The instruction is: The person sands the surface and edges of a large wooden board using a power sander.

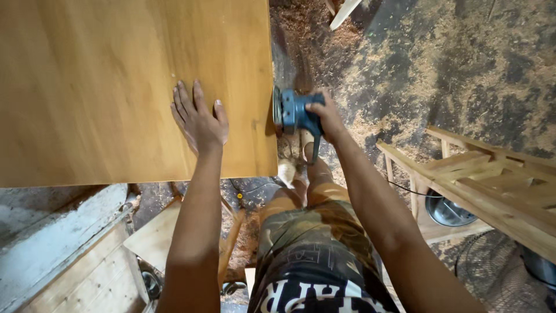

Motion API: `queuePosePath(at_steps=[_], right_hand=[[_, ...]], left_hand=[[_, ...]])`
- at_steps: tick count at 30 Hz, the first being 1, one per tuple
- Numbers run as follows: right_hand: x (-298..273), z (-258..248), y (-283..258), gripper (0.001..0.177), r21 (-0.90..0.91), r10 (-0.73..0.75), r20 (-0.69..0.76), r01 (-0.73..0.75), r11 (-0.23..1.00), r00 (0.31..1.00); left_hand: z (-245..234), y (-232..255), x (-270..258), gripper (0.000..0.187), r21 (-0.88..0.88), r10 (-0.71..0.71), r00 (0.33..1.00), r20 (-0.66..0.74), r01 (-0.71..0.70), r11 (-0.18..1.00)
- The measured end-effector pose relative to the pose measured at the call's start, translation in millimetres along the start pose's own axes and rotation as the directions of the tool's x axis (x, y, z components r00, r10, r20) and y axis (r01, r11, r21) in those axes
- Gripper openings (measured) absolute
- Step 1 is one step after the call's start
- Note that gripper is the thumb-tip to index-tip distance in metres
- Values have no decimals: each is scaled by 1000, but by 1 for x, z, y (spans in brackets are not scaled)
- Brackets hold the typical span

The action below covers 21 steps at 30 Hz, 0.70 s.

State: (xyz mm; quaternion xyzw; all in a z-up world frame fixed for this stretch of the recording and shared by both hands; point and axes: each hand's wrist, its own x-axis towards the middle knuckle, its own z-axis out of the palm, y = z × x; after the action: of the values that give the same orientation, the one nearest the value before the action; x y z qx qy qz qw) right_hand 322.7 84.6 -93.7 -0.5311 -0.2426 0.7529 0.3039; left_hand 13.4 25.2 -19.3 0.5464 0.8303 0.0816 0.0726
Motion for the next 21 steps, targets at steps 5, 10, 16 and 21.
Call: queuePosePath(at_steps=[5, 10, 16, 21], right_hand=[[-47, -13, 59, 40, -118, -112, 29, 115, 986, 993], [-98, -25, 105, 50, -121, -64, -20, 61, 991, 998], [-116, -21, 123, 52, -186, -86, -41, 77, 980, 995], [-102, -3, 59, 53, -353, 54, -109, -90, 931, 993]], left_hand=[[-4, 0, -4, 67, 9, 22, 999, -36, -22, 1000], [-5, 3, -6, 65, 5, 23, 999, -47, -23, 1000], [-1, 2, -4, 66, 26, 46, 997, -68, -45, 999], [0, 2, -2, 67, 42, 9, 1000, -13, -8, 999]])
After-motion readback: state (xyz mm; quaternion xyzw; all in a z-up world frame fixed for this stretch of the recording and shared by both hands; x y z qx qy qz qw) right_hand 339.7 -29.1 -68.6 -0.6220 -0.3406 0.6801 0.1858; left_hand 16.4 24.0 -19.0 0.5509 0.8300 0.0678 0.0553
